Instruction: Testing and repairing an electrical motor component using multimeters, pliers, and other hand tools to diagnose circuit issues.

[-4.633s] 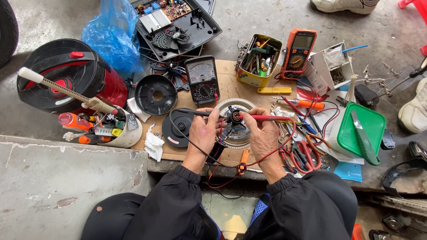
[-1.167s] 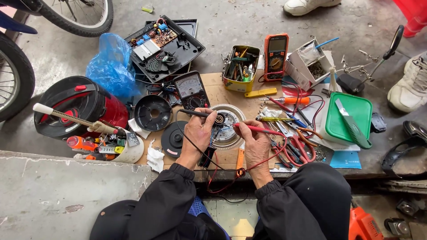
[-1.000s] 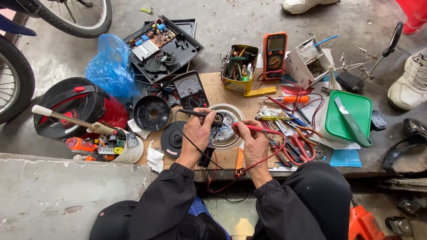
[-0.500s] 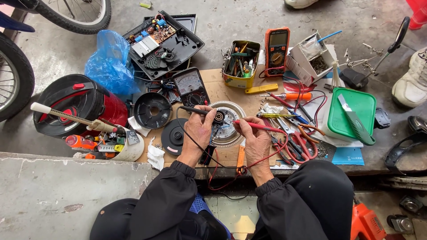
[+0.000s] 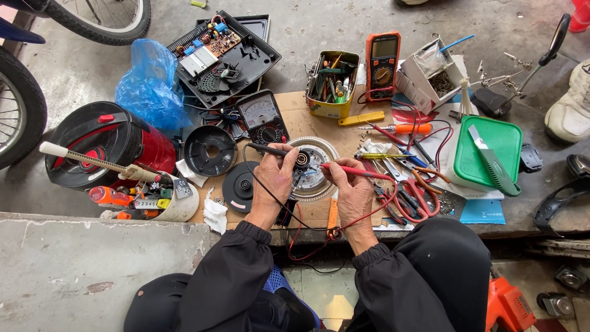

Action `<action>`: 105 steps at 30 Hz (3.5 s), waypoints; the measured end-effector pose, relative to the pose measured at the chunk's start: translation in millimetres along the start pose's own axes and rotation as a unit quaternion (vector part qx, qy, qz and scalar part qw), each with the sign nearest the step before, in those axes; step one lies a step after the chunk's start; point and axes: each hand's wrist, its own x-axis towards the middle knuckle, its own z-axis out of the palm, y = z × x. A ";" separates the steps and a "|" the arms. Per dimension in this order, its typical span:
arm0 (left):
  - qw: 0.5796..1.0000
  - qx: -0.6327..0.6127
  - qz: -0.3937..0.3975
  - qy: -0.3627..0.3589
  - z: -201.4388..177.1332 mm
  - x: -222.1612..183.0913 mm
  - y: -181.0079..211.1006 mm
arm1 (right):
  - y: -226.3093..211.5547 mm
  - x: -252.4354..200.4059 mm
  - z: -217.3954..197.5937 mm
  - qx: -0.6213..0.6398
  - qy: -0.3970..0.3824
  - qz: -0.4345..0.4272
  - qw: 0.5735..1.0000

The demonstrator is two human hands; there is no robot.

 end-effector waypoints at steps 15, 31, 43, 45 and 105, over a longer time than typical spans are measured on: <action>1.000 -0.007 -0.013 0.011 2.0 -1.9 0.0 | 5.5 -1.5 0.8 -0.013 0.004 0.000 1.000; 0.999 0.021 0.017 0.019 2.4 -8.9 6.8 | 6.9 -0.4 0.6 -0.012 0.002 0.002 1.000; 0.999 0.029 0.023 0.021 1.3 -11.3 9.1 | 0.0 -1.4 3.0 -0.063 -0.010 -0.020 0.998; 0.999 0.030 0.028 0.018 1.0 -10.9 8.3 | -1.7 -1.4 3.0 -0.071 -0.008 -0.024 0.997; 1.000 0.019 0.019 0.004 -1.7 -9.4 7.5 | 7.9 0.6 6.7 -0.146 -0.009 -0.056 0.988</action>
